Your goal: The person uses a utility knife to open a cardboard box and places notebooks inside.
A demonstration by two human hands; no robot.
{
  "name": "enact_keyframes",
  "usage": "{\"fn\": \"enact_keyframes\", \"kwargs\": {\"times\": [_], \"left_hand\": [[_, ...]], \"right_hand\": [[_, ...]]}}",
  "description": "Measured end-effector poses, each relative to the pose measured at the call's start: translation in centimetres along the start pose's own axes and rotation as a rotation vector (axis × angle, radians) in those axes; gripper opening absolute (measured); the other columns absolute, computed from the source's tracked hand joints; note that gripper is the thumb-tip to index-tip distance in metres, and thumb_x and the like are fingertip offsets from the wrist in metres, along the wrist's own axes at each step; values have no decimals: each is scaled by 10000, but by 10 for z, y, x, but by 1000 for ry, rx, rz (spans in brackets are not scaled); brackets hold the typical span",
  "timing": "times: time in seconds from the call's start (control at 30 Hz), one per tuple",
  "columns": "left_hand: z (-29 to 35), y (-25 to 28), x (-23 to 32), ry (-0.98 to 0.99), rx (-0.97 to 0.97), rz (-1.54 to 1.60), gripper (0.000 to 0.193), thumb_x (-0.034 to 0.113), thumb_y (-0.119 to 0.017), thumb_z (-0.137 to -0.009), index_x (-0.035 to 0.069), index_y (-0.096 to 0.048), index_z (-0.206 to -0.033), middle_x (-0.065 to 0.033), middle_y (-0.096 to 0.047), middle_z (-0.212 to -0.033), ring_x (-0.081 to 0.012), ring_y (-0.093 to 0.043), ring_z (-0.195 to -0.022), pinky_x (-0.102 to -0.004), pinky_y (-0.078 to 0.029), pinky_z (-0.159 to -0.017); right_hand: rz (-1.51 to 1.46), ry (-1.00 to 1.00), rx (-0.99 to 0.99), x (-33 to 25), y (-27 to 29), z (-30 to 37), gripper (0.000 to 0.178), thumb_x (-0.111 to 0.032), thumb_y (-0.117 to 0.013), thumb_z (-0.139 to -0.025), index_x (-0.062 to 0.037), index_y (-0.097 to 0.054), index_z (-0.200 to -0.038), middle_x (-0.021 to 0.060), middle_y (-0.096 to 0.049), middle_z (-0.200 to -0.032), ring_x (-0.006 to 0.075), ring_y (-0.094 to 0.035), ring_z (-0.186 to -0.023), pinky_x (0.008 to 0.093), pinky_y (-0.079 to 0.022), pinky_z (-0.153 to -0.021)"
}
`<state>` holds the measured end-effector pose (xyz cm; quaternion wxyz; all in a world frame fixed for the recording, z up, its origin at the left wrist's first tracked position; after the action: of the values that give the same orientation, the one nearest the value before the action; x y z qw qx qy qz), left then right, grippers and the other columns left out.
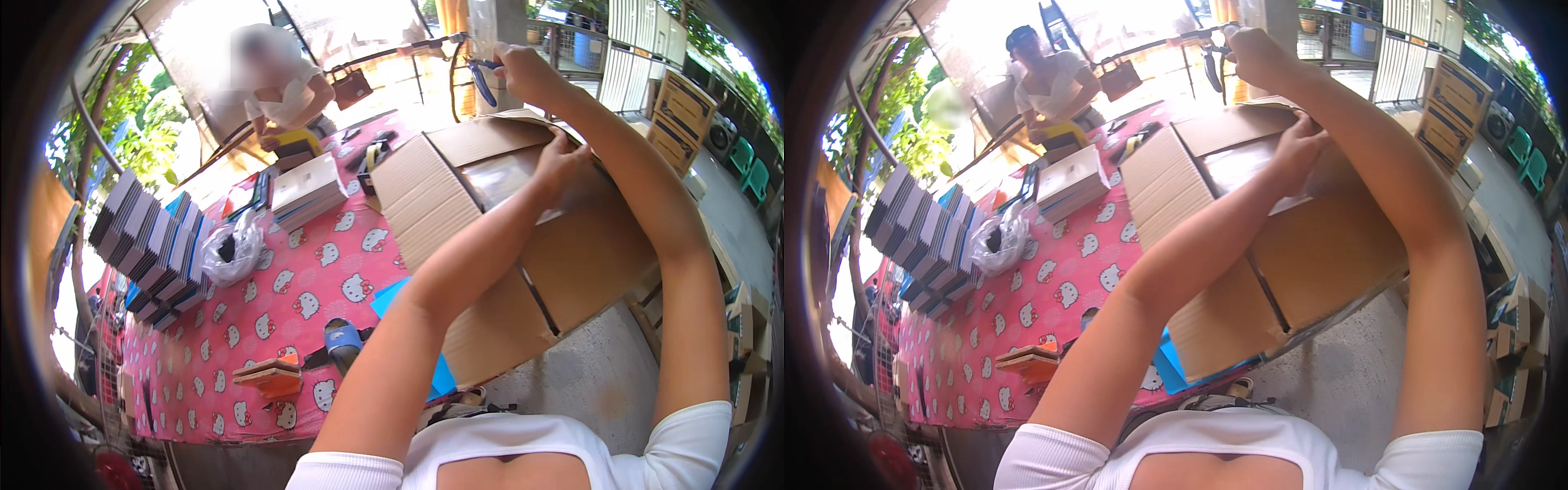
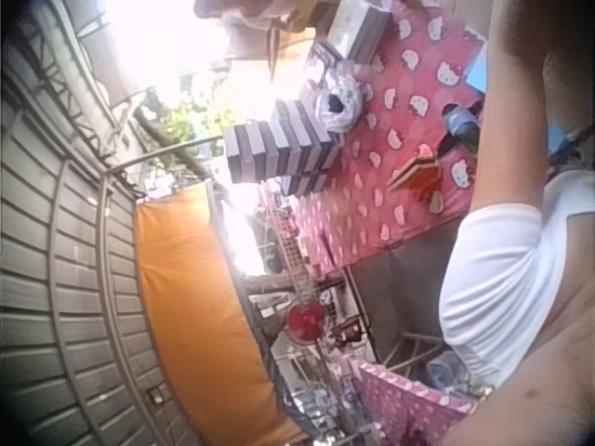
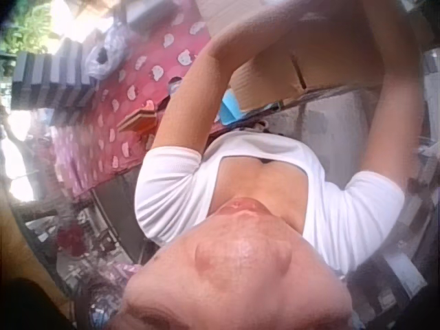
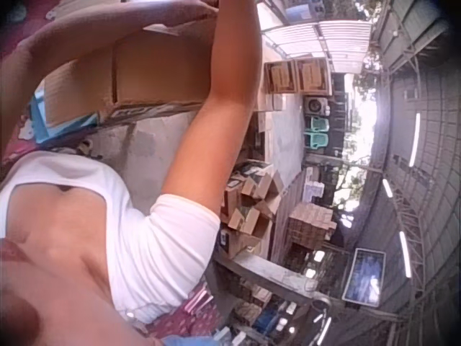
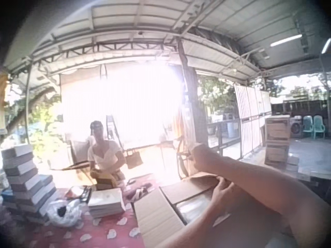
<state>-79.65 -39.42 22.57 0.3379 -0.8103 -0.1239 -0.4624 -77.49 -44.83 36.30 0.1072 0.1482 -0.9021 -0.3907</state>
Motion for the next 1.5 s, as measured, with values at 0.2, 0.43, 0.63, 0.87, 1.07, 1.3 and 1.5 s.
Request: {"fn": "enact_keyframes", "kwargs": {"times": [0.2, 0.43, 0.63, 0.87, 1.07, 1.3, 1.5], "left_hand": [[-24, -15, 10, 144, 82, -398, 291, 209, -585, -893, -26, -436, -976, -65, -467, -790, -138, -472, -645, -320, -416, -524], [-43, -21, -9, -25, 201, -203, 223, 156, -548, -890, 9, -398, -965, -103, -467, -825, -192, -532, -736, -334, -484, -537], [-10, -19, 0, 59, -12, 246, 257, 96, -442, -941, -13, -464, -1173, -139, -531, -1098, -177, -579, -934, -312, -500, -774], [-13, -17, -33, 78, -444, -130, 449, 208, -474, -962, 25, -359, -1355, -129, -453, -1299, -162, -428, -1166, -306, -357, -987], [-10, -42, -29, -41, -357, 11, 425, 191, -488, -940, 34, -393, -1324, -136, -467, -1286, -175, -446, -1153, -309, -368, -976], [-8, -13, -28, -81, -311, -10, 399, 172, -505, -915, 46, -433, -1287, -145, -483, -1271, -191, -467, -1138, -312, -381, -964], [-7, -17, -25, -90, -312, -36, 379, 155, -520, -894, 55, -467, -1255, -153, -497, -1258, -204, -484, -1125, -315, -392, -953]], "right_hand": [[-7, -206, 8, 18, 64, 43, 153, -48, -587, -839, 24, -543, -966, 210, -630, -780, 312, -648, -749, 382, -476, -671], [-182, -259, 154, 8, 122, 83, 122, -85, -587, -867, -14, -591, -966, 109, -650, -834, 173, -602, -732, 303, -470, -692], [-236, -353, 62, -33, 83, 112, 135, -97, -611, -822, -9, -624, -924, 168, -645, -858, 264, -630, -786, 355, -478, -725], [19, -502, -508, -9, -48, 28, 167, -56, -612, -769, 43, -648, -899, 240, -646, -882, 342, -650, -835, 396, -513, -727], [393, -259, -749, 41, -133, 20, 188, 6, -610, -721, 39, -666, -897, 227, -650, -938, 350, -644, -892, 378, -531, -747], [227, -445, -634, 37, -151, 19, 245, -30, -571, -769, -8, -651, -1000, 200, -624, -1086, 325, -621, -1000, 387, -514, -827], [275, -442, -614, 38, -154, 12, 234, -25, -558, -796, -19, -654, -1010, 194, -617, -1111, 314, -606, -1041, 373, -509, -854]]}}
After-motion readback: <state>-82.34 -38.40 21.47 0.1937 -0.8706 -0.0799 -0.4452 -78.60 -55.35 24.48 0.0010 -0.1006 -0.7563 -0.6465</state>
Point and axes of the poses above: each hand's wrist, its own z-axis away from the middle knuckle, its own y-axis out of the back of the hand, x = y × z, the point moved 6 cm from there along -z, towards the middle knuckle
